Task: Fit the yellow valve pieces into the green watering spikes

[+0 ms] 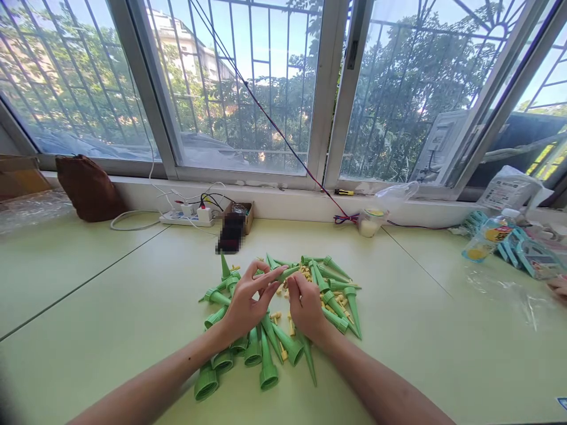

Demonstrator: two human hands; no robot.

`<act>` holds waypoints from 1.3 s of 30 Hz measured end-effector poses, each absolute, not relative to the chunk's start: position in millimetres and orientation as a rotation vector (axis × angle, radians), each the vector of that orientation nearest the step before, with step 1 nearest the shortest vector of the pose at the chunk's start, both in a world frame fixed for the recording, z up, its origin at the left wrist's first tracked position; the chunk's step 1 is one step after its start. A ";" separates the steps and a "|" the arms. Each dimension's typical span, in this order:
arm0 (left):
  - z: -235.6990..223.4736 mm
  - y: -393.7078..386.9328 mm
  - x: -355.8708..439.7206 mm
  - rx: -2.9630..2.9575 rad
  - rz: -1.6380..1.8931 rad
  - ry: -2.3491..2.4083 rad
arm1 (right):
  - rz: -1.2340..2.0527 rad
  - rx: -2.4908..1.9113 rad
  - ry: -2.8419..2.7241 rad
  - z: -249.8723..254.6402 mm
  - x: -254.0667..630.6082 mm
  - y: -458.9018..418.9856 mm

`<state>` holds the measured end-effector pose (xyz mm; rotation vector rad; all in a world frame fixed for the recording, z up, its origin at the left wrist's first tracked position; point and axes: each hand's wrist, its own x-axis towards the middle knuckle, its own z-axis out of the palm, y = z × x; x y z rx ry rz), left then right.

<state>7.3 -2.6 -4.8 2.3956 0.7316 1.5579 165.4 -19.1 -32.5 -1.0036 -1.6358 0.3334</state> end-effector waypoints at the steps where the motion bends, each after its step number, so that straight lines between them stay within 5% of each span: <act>1: -5.1 -2.4 7.3 2.391 1.559 0.733 | 0.334 -1.002 -1.636 -32.5 165.4 -18.8; 39: -7.7 -1.9 6.8 2.371 1.513 0.851 | 0.400 -1.007 -1.663 -32.1 164.6 -19.4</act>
